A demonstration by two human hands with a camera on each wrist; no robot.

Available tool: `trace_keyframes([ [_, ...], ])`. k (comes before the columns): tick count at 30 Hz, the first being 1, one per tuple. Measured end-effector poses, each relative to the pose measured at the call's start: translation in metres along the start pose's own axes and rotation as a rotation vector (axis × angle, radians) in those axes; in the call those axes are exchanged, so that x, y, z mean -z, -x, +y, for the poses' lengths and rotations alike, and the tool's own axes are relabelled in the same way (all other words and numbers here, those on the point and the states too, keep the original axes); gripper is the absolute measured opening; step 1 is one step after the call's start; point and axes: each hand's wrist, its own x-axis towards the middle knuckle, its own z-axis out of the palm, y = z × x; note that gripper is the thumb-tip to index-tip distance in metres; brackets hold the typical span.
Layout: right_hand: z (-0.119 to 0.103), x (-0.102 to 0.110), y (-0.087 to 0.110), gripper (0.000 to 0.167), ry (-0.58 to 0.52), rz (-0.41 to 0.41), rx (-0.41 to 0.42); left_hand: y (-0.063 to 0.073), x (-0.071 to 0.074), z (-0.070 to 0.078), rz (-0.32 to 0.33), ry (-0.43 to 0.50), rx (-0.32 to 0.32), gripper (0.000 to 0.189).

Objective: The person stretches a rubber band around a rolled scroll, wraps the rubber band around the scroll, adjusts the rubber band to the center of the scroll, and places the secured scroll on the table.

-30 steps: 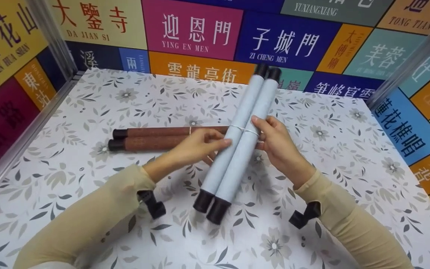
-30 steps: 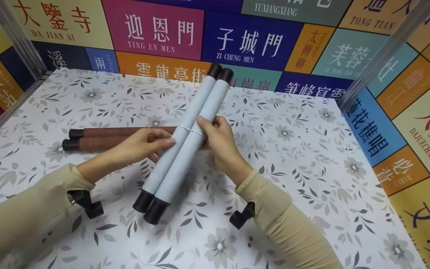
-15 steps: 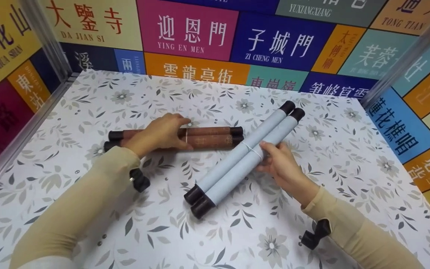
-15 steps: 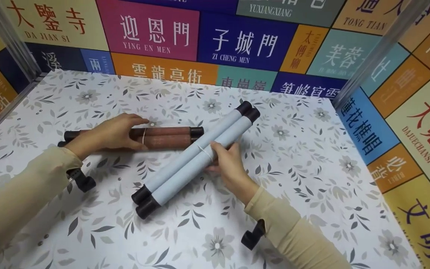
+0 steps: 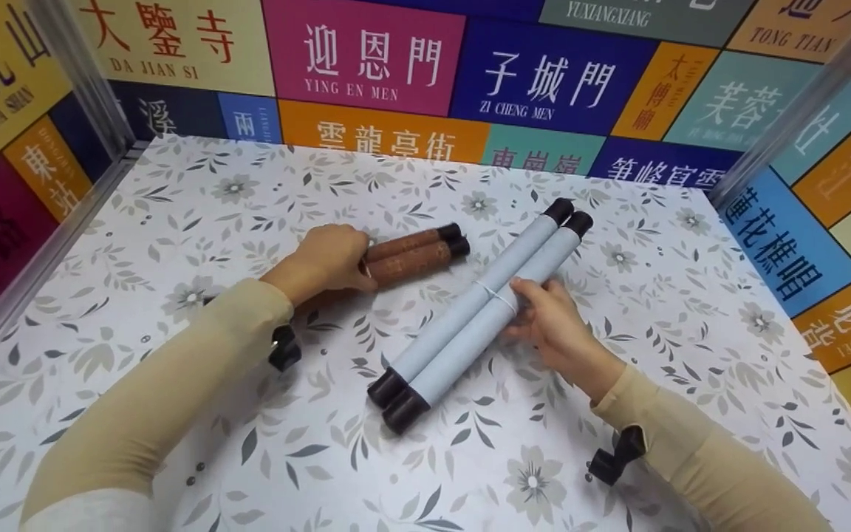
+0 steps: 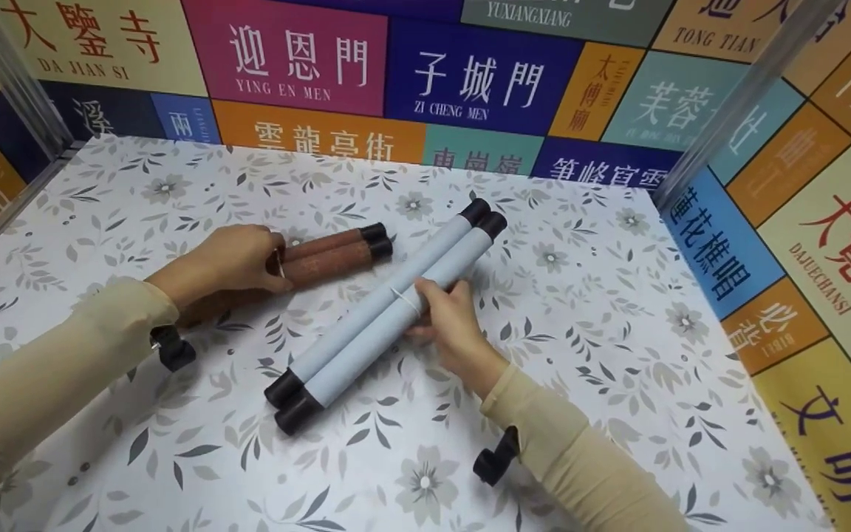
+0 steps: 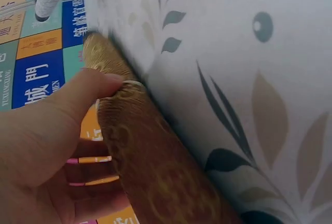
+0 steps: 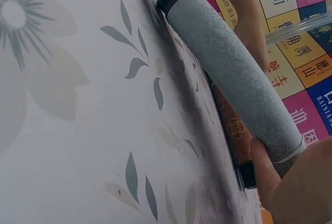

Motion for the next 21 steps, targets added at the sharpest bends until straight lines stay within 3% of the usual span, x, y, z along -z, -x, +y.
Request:
trace_keyframes([
  [9, -0.008, 0.001, -0.013, 0.030, 0.041, -0.027, 0.025, 0.001, 0.002, 0.016, 0.002, 0.149, 0.252, 0.053],
  [15, -0.012, -0.004, -0.022, 0.039, 0.125, -0.047, 0.042, -0.002, 0.006, 0.028, 0.035, 0.146, 0.355, 0.063],
  [21, -0.018, -0.011, -0.032, 0.052, 0.248, -0.064, 0.022, -0.010, 0.006, 0.034, -0.043, 0.113, 0.420, 0.071],
])
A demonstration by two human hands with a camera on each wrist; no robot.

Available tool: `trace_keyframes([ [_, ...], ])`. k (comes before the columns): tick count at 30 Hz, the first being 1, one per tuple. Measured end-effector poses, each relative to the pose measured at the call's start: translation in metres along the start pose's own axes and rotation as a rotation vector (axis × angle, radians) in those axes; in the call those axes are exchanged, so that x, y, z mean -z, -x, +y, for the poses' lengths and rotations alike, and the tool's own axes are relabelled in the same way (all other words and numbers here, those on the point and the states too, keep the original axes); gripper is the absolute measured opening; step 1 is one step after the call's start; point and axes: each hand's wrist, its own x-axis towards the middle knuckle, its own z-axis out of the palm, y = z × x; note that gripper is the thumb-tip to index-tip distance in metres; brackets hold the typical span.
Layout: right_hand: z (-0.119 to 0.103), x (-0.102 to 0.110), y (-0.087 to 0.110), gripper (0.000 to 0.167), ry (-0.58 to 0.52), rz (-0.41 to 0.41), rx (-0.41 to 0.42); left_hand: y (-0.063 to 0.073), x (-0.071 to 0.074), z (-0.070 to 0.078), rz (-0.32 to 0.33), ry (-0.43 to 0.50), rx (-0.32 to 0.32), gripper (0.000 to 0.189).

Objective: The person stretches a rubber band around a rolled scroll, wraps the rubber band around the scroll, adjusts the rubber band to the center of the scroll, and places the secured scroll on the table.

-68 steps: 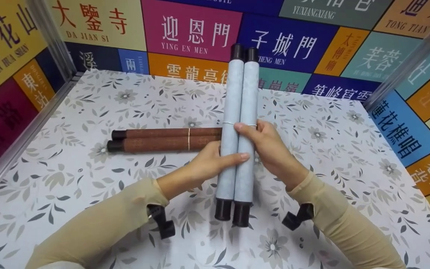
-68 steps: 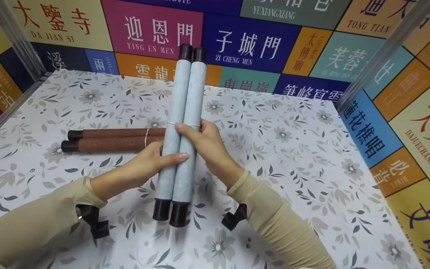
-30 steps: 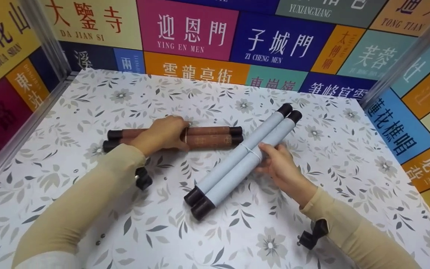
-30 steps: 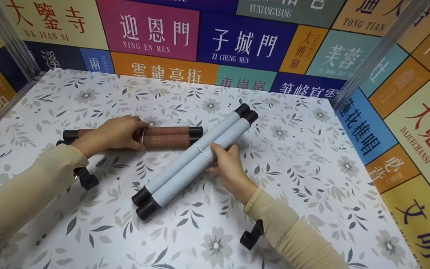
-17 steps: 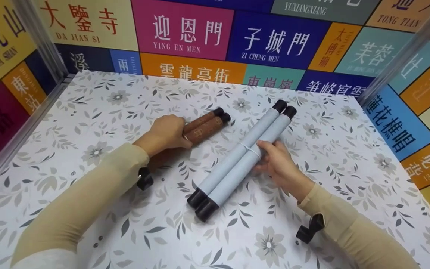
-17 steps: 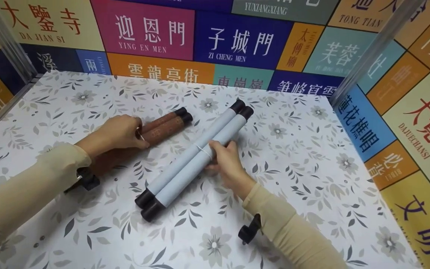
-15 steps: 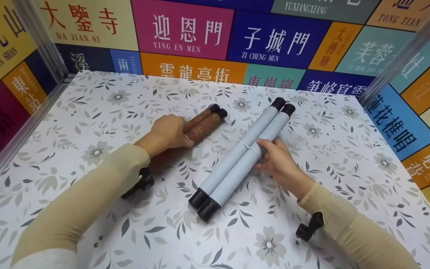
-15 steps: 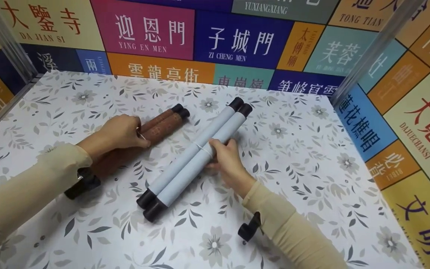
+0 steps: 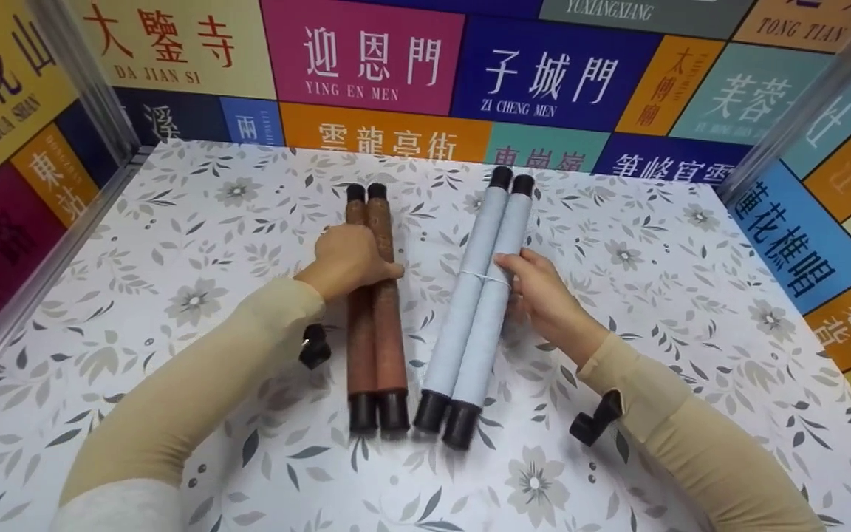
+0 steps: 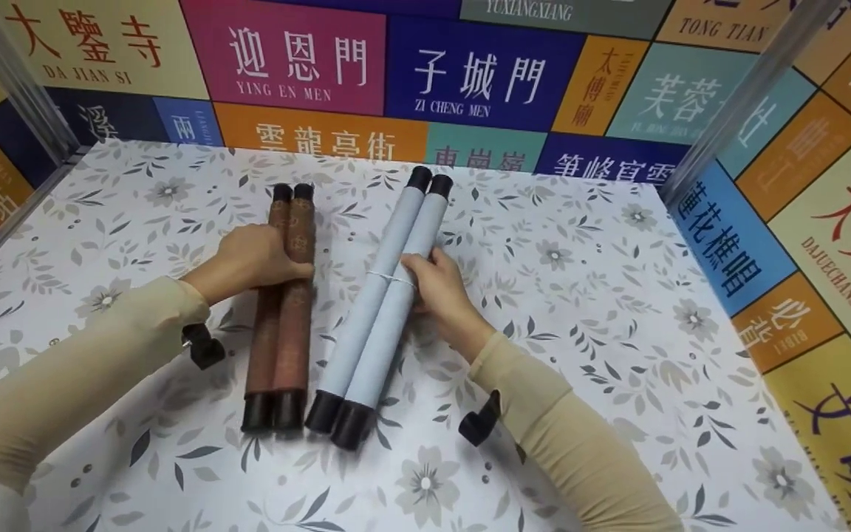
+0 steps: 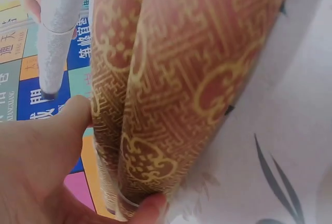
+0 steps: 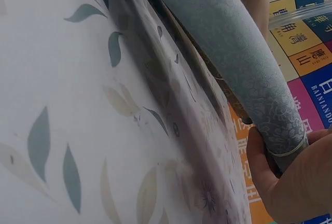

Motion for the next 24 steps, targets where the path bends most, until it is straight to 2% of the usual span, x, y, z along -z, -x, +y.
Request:
trace_keyframes([
  [3, 0.001, -0.001, -0.005, 0.056, 0.067, 0.004, 0.006, -0.001, -0.004, 0.001, -0.055, -0.023, 0.008, 0.077],
  [6, 0.002, -0.002, -0.011, 0.057, 0.096, 0.018, 0.011, -0.001, -0.006, 0.002, -0.075, -0.058, 0.006, 0.083],
  [11, 0.002, -0.004, -0.019, 0.052, 0.085, 0.023, 0.027, 0.003, -0.003, 0.008, -0.018, -0.173, -0.031, 0.087],
  [13, 0.001, -0.006, -0.024, 0.050, 0.073, 0.010, 0.040, 0.007, -0.001, 0.009, 0.001, -0.180, -0.051, 0.081],
  [15, -0.001, -0.009, -0.029, 0.051, 0.070, -0.005, 0.047, 0.010, -0.002, 0.007, 0.006, -0.134, -0.061, 0.073],
  [17, -0.002, -0.010, -0.035, 0.052, 0.073, -0.019, 0.045, 0.013, -0.003, 0.003, 0.004, -0.034, -0.064, 0.070],
  [21, -0.001, -0.014, -0.044, 0.055, 0.060, -0.064, -0.004, 0.017, -0.005, -0.008, 0.004, 0.157, -0.080, 0.086],
  [24, 0.004, -0.019, -0.051, 0.055, 0.016, -0.092, -0.035, 0.018, -0.006, -0.013, 0.007, 0.217, -0.100, 0.094],
])
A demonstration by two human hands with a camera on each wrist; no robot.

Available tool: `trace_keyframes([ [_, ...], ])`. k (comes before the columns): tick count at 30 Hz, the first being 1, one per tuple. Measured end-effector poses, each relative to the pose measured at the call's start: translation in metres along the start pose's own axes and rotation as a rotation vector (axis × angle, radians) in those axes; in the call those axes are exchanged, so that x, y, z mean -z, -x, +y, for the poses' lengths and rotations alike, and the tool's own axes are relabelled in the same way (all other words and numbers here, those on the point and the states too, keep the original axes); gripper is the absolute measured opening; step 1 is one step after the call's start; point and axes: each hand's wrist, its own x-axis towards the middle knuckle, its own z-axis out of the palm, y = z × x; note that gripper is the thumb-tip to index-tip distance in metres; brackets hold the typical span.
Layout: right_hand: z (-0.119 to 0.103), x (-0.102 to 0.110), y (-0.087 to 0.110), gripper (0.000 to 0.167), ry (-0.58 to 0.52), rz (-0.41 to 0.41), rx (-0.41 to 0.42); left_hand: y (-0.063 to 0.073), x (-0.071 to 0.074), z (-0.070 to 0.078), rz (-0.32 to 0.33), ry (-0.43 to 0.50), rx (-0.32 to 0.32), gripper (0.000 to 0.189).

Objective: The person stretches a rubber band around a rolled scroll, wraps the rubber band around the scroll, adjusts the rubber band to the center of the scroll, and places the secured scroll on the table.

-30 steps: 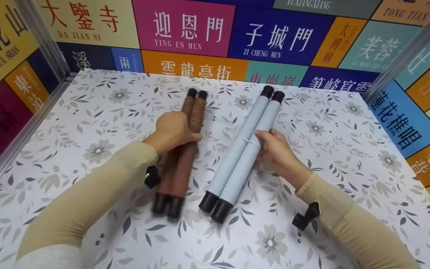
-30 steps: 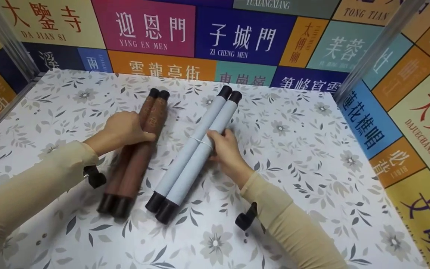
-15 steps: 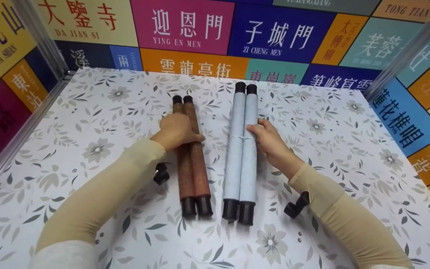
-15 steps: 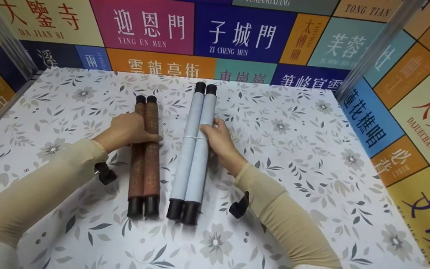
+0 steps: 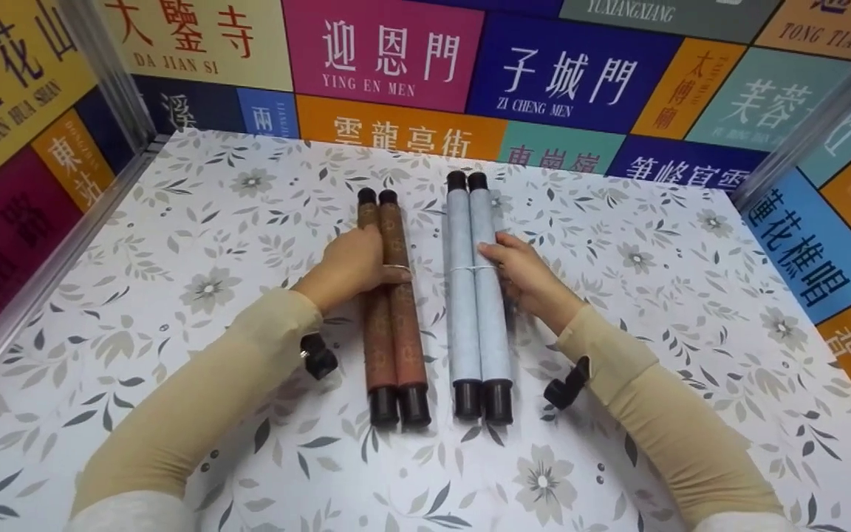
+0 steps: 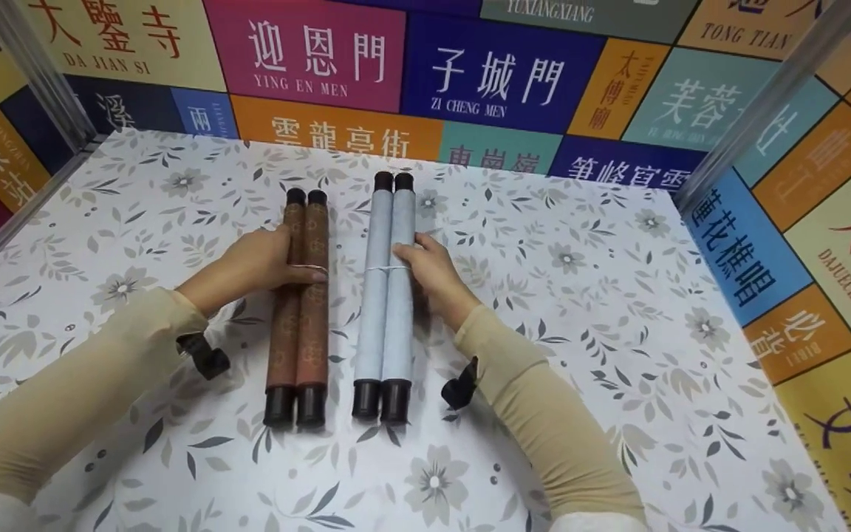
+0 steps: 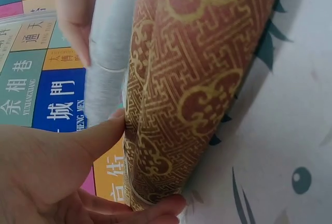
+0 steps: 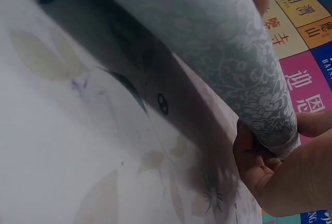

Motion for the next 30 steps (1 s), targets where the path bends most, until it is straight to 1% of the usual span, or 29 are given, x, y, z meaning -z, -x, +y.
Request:
trace_keyframes([
  [2, 0.004, 0.001, -0.003, 0.055, 0.003, 0.008, -0.003, -0.001, -0.003, 0.001, -0.002, 0.022, -0.006, 0.092],
  [4, 0.009, 0.002, -0.003, 0.054, 0.052, 0.036, 0.012, -0.001, -0.006, 0.002, -0.005, 0.044, 0.000, 0.097],
  [5, 0.010, 0.002, -0.002, 0.053, 0.129, 0.060, 0.031, -0.001, -0.008, 0.003, -0.004, 0.056, 0.004, 0.100],
  [7, 0.013, 0.006, -0.001, 0.052, 0.357, 0.113, 0.103, 0.000, -0.011, 0.004, 0.002, 0.078, 0.003, 0.105],
  [9, 0.013, 0.008, 0.001, 0.050, 0.583, 0.171, 0.173, 0.000, -0.012, 0.004, 0.012, 0.093, -0.007, 0.106],
  [10, 0.013, 0.010, 0.001, 0.050, 0.682, 0.200, 0.204, 0.000, -0.013, 0.003, 0.020, 0.098, -0.018, 0.103],
  [11, 0.012, 0.011, 0.001, 0.050, 0.762, 0.223, 0.230, 0.000, -0.012, 0.003, 0.030, 0.104, -0.027, 0.098],
  [12, 0.012, 0.012, 0.000, 0.050, 0.800, 0.232, 0.250, 0.000, -0.012, 0.003, 0.042, 0.110, -0.039, 0.093],
  [16, 0.010, 0.013, 0.000, 0.050, 0.825, 0.232, 0.257, -0.003, -0.015, 0.004, 0.085, 0.114, -0.084, 0.071],
  [20, 0.011, 0.013, 0.000, 0.050, 0.829, 0.213, 0.246, -0.006, -0.021, 0.007, 0.098, 0.129, -0.104, 0.059],
  [23, 0.012, 0.011, -0.001, 0.051, 0.803, 0.202, 0.224, -0.010, -0.027, 0.011, 0.101, 0.153, -0.104, 0.056],
  [26, 0.012, 0.008, -0.001, 0.050, 0.777, 0.200, 0.200, -0.014, -0.032, 0.016, 0.116, 0.140, -0.126, 0.053],
  [28, 0.011, 0.007, -0.003, 0.050, 0.757, 0.200, 0.186, -0.018, -0.035, 0.020, 0.142, 0.115, -0.152, 0.052],
  [30, 0.009, 0.007, -0.003, 0.050, 0.727, 0.196, 0.163, -0.022, -0.037, 0.024, 0.171, 0.104, -0.163, 0.052],
])
